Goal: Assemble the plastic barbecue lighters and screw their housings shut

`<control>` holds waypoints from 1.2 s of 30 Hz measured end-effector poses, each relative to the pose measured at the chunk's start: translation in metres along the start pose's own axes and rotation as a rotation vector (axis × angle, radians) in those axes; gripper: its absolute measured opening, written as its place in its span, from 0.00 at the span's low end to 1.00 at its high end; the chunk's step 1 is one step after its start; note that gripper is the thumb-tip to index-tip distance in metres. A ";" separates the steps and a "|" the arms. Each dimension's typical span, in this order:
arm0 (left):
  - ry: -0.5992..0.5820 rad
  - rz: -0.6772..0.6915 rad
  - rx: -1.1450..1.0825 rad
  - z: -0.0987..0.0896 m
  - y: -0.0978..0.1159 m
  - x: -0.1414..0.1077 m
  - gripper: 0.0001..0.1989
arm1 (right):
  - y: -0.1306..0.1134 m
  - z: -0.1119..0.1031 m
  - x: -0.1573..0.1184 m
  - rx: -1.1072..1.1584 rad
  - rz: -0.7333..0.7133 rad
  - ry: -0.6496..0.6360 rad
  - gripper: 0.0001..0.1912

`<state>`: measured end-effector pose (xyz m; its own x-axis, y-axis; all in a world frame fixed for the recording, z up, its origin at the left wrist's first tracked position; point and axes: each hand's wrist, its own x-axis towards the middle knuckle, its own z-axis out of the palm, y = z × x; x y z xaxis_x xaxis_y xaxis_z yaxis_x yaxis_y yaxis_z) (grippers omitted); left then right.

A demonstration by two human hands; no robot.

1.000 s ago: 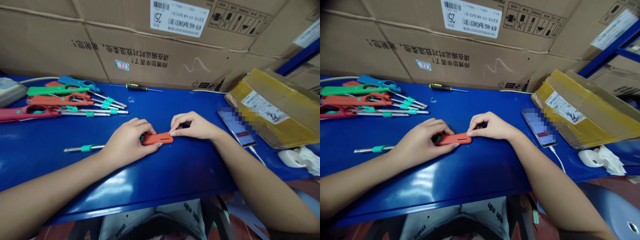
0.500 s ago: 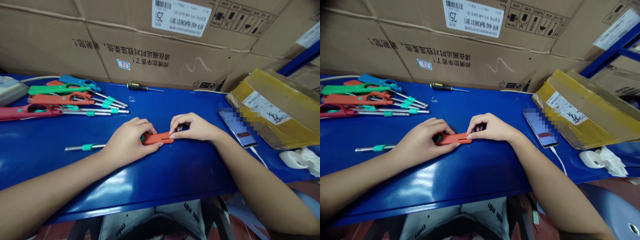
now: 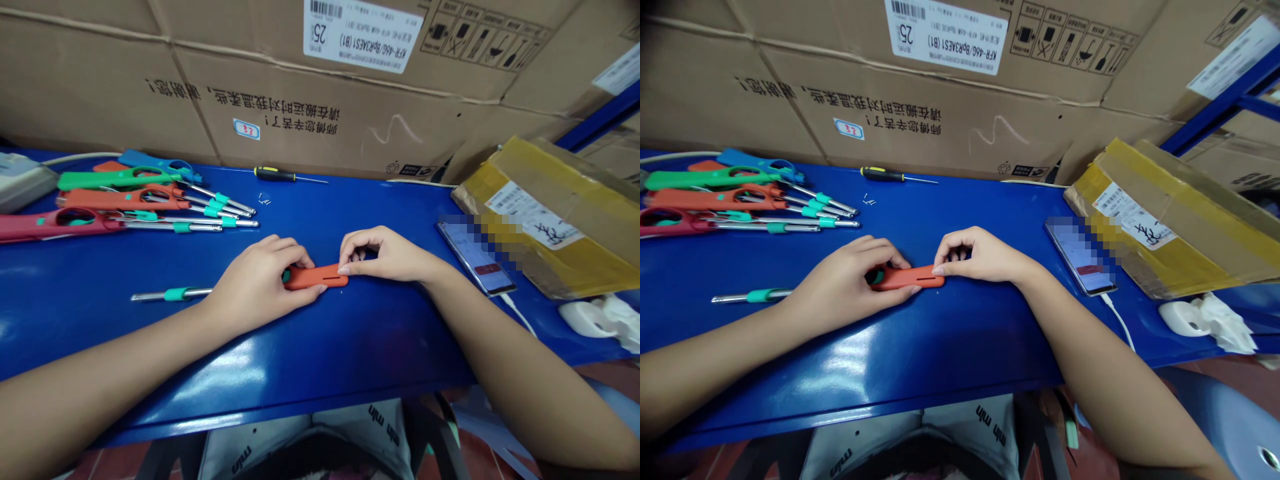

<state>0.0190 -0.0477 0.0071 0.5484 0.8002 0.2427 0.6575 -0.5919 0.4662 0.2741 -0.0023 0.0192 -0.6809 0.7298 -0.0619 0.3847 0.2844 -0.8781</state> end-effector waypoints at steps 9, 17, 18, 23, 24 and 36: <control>-0.003 0.002 -0.007 0.000 0.000 0.002 0.12 | -0.001 0.000 0.001 -0.029 0.037 0.001 0.11; 0.003 0.005 0.006 0.000 0.001 0.001 0.12 | -0.003 -0.001 0.000 -0.037 0.022 -0.022 0.11; 0.004 0.006 0.005 0.000 0.000 0.001 0.12 | -0.003 -0.001 0.000 -0.040 0.028 -0.022 0.11; 0.002 0.005 0.002 0.000 0.000 0.001 0.12 | -0.004 0.000 0.000 -0.032 0.055 0.000 0.13; 0.001 0.004 0.002 0.000 0.000 0.001 0.12 | -0.005 0.001 0.000 -0.029 0.054 0.001 0.13; -0.010 -0.008 -0.039 -0.002 0.001 0.002 0.11 | -0.005 0.001 0.000 -0.028 0.040 0.005 0.13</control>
<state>0.0198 -0.0468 0.0094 0.5484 0.8040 0.2298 0.6417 -0.5808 0.5009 0.2712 -0.0047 0.0233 -0.6618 0.7437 -0.0945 0.4286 0.2721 -0.8615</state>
